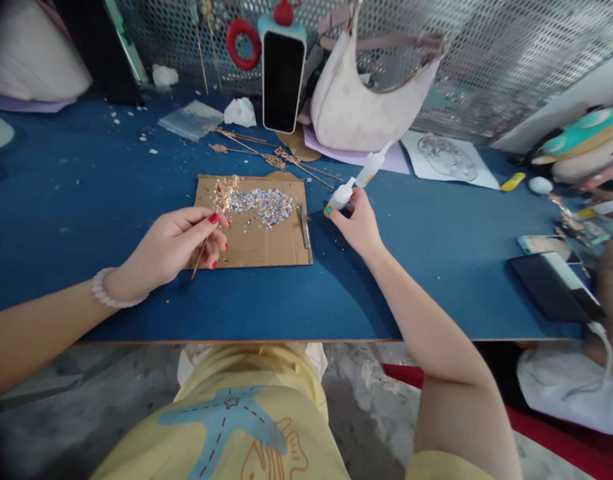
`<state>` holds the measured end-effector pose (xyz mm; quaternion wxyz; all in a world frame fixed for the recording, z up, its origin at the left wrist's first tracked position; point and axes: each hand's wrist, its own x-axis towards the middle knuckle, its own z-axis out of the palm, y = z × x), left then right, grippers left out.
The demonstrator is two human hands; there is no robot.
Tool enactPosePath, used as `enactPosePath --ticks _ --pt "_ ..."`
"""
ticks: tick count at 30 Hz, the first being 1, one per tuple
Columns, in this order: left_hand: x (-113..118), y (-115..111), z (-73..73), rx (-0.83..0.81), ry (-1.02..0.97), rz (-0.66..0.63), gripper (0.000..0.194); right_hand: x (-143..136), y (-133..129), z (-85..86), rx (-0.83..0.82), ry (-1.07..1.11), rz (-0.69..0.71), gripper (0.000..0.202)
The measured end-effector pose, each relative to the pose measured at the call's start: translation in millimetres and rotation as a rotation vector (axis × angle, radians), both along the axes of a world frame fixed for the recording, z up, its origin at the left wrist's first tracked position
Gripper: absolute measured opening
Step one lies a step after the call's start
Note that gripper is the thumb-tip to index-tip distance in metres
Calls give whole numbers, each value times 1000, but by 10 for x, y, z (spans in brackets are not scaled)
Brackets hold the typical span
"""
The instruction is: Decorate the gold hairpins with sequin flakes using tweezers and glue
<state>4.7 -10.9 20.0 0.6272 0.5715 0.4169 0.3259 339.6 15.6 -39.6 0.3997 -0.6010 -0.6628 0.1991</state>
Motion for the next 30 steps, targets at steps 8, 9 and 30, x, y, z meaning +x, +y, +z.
enactPosePath --ticks 8,9,30 --pt "2 -1 -3 5 27 -12 22 -164 -291 344 549 -170 -294 46" --pt "4 -3 -2 7 30 -16 22 -197 -343 386 596 -213 -258 33" --pt "-3 -32 -11 15 49 -108 22 -496 -440 319 -59 -460 170 39"
